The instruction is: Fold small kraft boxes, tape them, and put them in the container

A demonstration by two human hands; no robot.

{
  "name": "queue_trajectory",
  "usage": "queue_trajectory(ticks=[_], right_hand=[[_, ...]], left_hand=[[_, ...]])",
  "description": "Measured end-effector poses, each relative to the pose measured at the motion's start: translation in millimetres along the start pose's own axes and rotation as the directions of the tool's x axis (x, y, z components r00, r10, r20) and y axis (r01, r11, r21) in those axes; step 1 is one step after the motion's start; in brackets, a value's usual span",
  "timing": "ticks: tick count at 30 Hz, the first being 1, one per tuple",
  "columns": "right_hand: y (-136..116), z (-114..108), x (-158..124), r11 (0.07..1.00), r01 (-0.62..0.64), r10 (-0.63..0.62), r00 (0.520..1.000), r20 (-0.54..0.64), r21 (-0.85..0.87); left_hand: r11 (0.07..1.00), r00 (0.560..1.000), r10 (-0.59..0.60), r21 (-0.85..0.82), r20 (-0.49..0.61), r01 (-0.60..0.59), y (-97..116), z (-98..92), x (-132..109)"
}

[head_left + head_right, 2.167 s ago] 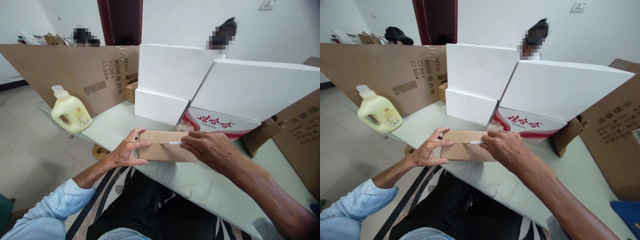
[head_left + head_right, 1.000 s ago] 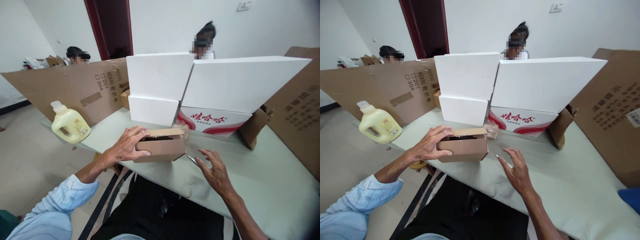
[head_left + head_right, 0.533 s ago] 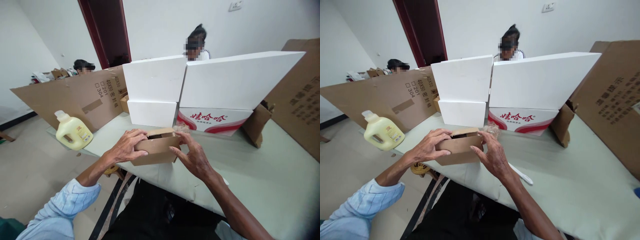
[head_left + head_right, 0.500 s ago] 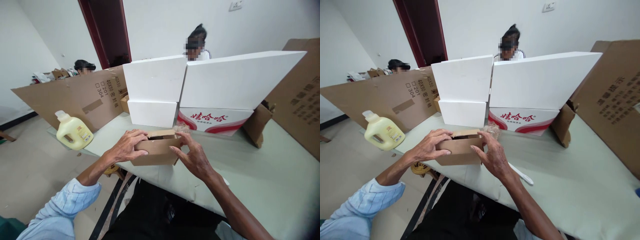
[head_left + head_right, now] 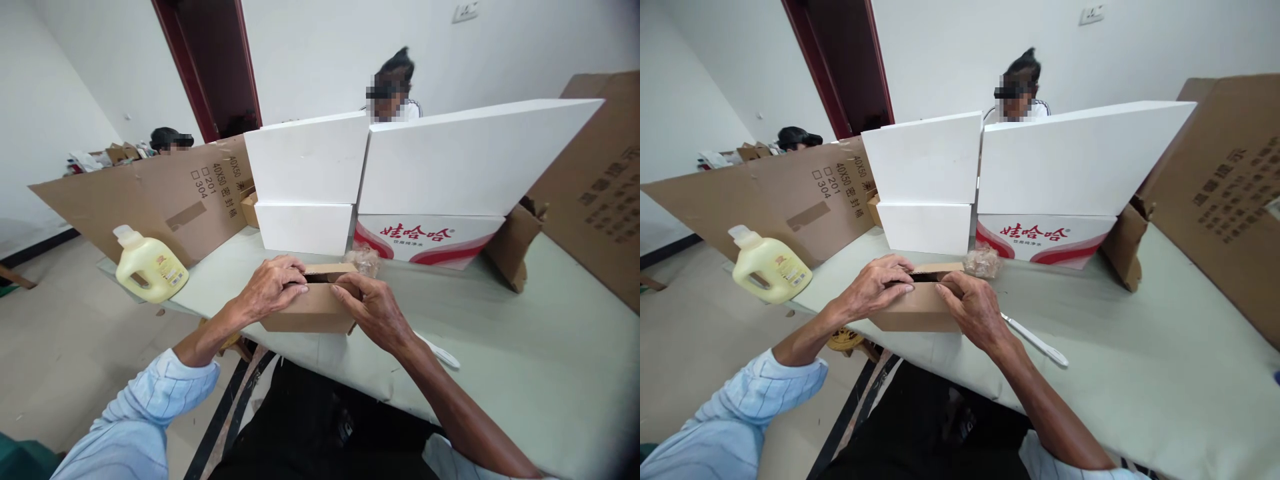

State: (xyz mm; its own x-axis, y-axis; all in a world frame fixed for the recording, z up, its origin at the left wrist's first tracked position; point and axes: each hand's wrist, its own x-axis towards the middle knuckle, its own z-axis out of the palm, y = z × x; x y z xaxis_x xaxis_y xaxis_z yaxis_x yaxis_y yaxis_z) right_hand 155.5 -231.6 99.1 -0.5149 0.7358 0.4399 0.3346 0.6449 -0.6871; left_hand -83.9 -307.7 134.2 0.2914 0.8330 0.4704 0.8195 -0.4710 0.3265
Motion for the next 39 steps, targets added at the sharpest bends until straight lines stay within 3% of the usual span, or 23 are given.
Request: queue_trajectory(ticks=[7, 11, 14, 23, 26, 30, 39], right_hand=[[0, 3, 1, 1.0, 0.0, 0.0, 1.0, -0.006, -0.004], [0, 4, 1, 1.0, -0.012, 0.012, 1.0, -0.013, 0.004], [1, 5, 3, 1.0, -0.01, 0.01, 1.0, -0.02, 0.015], [2, 7, 4, 1.0, -0.017, 0.017, 0.999, -0.041, -0.006], [2, 8, 4, 1.0, -0.013, 0.013, 0.999, -0.041, -0.006], [1, 8, 4, 1.0, -0.021, 0.02, 0.999, -0.036, -0.007], [-1, 8, 2, 1.0, -0.02, 0.019, 0.999, -0.034, -0.011]], left_hand=[[0.998, 0.99, -0.016, -0.07, -0.142, 0.006, -4, 11.2, 2], [0.974, 0.96, 0.167, 0.192, -0.224, -0.124, 1, 17.3, -1], [0.941, 0.957, 0.223, 0.297, -0.188, -0.161, 3, 19.9, -3], [0.993, 0.979, 0.106, -0.036, -0.173, -0.114, 6, 0.4, -4], [0.996, 0.985, 0.079, -0.031, -0.156, -0.085, 6, -4.0, -5], [1.0, 0.994, 0.029, 0.007, -0.102, -0.028, -4, 4.4, -5], [0.993, 0.982, -0.042, -0.117, -0.187, 0.02, -6, 12.6, 3]])
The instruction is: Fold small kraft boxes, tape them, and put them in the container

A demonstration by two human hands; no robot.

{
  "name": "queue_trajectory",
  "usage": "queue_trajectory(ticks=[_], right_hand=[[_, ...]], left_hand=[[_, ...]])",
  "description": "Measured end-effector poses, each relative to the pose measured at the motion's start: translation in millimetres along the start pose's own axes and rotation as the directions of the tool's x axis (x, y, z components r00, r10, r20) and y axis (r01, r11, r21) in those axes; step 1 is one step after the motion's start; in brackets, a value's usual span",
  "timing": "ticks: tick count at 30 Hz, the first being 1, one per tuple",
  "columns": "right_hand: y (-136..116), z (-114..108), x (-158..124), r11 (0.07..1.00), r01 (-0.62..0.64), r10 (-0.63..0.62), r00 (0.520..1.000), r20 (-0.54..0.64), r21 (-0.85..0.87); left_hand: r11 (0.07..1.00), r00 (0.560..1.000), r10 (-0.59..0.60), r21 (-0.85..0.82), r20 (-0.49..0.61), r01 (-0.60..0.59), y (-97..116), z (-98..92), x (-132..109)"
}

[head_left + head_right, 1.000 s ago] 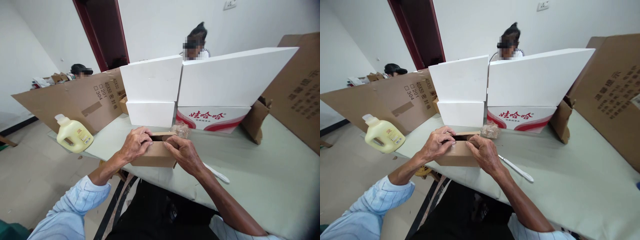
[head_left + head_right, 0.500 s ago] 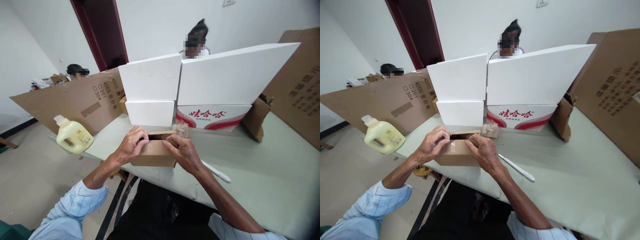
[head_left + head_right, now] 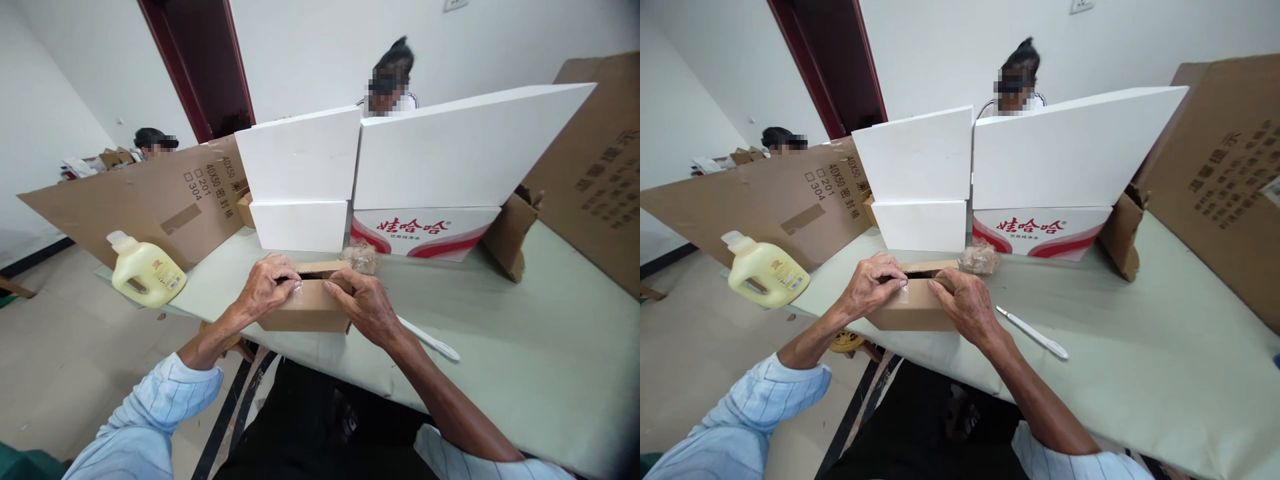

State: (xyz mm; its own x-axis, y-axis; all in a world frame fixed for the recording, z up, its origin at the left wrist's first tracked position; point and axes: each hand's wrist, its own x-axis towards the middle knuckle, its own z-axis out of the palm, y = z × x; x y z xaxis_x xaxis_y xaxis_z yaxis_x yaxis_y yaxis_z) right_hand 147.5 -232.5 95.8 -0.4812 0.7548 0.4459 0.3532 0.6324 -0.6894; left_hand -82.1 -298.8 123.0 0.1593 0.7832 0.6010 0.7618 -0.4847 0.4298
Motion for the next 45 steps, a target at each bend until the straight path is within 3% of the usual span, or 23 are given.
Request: queue_trajectory(ticks=[3, 9, 25, 38, 41, 45], right_hand=[[-1, 1, 0, 1.0, 0.012, -0.012, 1.0, -0.02, -0.007], [2, 5, -2, 1.0, 0.015, -0.017, 0.997, -0.075, -0.025], [6, 6, -2, 0.999, 0.037, -0.035, 0.997, -0.071, 0.039], [6, 9, -7, 0.999, 0.032, -0.03, 0.998, -0.054, 0.038], [8, 8, -15, 0.997, 0.067, -0.065, 0.997, -0.048, 0.027], [13, 9, -29, 0.987, 0.158, -0.158, 0.985, -0.076, -0.006]], left_hand=[[0.999, 0.999, 0.021, 0.03, -0.029, -0.02, 4, 2.1, -1], [0.958, 0.978, 0.203, 0.217, -0.053, -0.188, 4, 8.3, -5], [0.939, 0.974, 0.227, 0.265, -0.005, -0.218, 8, 6.8, -19], [0.991, 1.0, 0.012, -0.136, -0.021, -0.015, 33, -24.2, -23], [0.972, 0.989, -0.143, -0.194, -0.032, 0.135, 31, -37.8, -18], [0.87, 0.914, -0.4, -0.288, 0.061, 0.4, 21, -49.2, -8]])
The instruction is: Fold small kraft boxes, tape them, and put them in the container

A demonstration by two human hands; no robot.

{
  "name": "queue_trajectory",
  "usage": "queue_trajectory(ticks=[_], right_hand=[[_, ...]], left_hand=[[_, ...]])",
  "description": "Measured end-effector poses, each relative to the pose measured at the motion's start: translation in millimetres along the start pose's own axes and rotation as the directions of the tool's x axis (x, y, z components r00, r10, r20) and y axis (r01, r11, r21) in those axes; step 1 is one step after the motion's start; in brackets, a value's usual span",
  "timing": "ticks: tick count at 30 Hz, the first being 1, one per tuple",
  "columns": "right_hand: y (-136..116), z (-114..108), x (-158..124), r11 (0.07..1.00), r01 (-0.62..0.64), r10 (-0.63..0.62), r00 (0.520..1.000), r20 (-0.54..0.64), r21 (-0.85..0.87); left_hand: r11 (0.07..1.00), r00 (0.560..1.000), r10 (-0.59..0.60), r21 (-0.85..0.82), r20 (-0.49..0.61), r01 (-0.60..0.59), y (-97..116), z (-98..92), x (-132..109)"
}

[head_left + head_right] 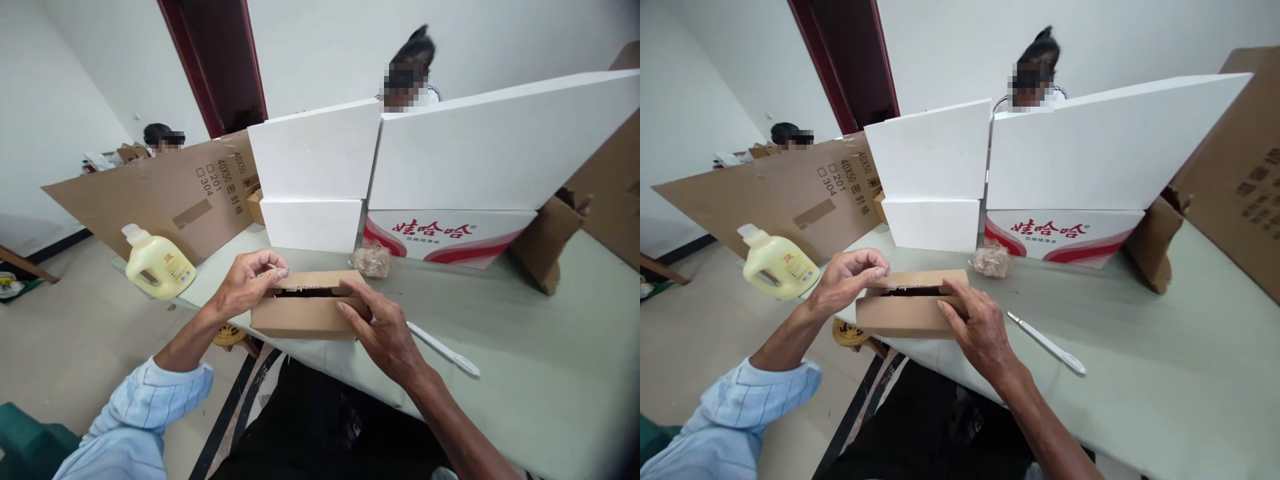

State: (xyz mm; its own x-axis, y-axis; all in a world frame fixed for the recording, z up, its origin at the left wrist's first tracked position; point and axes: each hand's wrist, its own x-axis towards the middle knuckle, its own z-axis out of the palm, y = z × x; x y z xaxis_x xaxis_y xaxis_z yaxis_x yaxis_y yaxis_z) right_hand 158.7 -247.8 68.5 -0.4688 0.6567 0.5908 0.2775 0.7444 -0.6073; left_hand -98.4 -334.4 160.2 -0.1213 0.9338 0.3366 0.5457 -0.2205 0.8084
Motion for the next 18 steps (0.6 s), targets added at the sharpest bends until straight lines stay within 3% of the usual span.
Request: queue_trajectory(ticks=[4, 8, 18], right_hand=[[2, 2, -10, 0.997, 0.067, -0.068, 0.997, -0.028, -0.049], [3, 4, -12, 0.994, 0.088, -0.09, 0.995, -0.037, -0.061], [1, 3, -13, 0.993, 0.102, -0.104, 0.994, -0.043, -0.061]], left_hand=[[0.98, 0.984, -0.13, -0.135, 0.122, 0.146, -2, -2.2, 9], [0.95, 0.957, -0.179, -0.213, 0.228, 0.228, -2, 0.5, 13], [0.95, 0.901, -0.21, -0.137, 0.38, 0.279, -7, 7.5, 23]])
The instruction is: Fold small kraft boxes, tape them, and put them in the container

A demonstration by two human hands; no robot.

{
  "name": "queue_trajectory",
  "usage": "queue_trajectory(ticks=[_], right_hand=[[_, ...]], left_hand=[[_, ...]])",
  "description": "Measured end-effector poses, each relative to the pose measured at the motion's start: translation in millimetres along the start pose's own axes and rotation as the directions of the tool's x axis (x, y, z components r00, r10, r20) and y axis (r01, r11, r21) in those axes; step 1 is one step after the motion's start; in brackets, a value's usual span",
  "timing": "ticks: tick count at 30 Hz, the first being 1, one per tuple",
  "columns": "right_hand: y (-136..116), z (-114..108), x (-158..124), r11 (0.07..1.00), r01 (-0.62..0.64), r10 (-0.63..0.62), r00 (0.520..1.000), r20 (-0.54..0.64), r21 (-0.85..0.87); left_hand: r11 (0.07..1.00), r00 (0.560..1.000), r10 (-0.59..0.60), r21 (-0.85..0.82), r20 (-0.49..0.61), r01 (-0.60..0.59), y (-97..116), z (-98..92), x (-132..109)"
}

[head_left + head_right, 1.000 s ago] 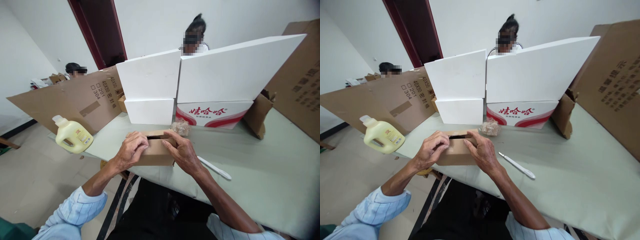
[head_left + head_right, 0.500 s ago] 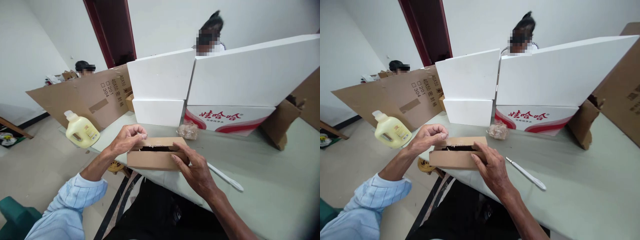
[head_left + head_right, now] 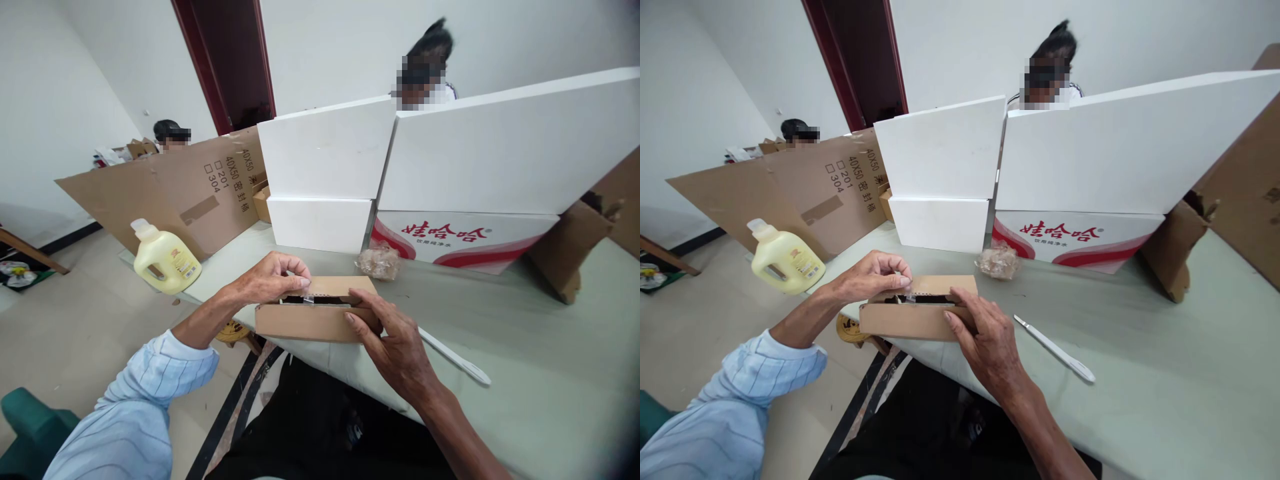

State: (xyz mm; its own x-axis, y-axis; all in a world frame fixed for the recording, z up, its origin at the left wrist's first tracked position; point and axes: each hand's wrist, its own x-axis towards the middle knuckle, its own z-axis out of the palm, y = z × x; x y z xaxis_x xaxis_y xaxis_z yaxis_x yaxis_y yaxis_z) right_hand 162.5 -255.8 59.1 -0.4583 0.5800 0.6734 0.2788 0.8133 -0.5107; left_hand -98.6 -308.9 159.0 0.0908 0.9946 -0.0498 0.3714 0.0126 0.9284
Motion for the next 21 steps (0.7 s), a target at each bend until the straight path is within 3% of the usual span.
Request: queue_trajectory(ticks=[6, 13, 21], right_hand=[[0, -1, -5, 0.999, 0.042, -0.042, 0.999, -0.003, -0.03], [2, -1, -21, 0.973, 0.213, -0.218, 0.974, -0.059, -0.087], [-2, -1, -21, 0.968, 0.228, -0.236, 0.97, -0.063, -0.107]], left_hand=[[0.998, 0.999, 0.041, 0.049, 0.007, -0.042, 6, -5.6, -6], [0.995, 0.994, 0.097, -0.019, -0.042, -0.098, -7, -26.5, -20], [0.997, 0.992, 0.017, -0.082, 0.127, -0.007, 5, 0.3, -22]])
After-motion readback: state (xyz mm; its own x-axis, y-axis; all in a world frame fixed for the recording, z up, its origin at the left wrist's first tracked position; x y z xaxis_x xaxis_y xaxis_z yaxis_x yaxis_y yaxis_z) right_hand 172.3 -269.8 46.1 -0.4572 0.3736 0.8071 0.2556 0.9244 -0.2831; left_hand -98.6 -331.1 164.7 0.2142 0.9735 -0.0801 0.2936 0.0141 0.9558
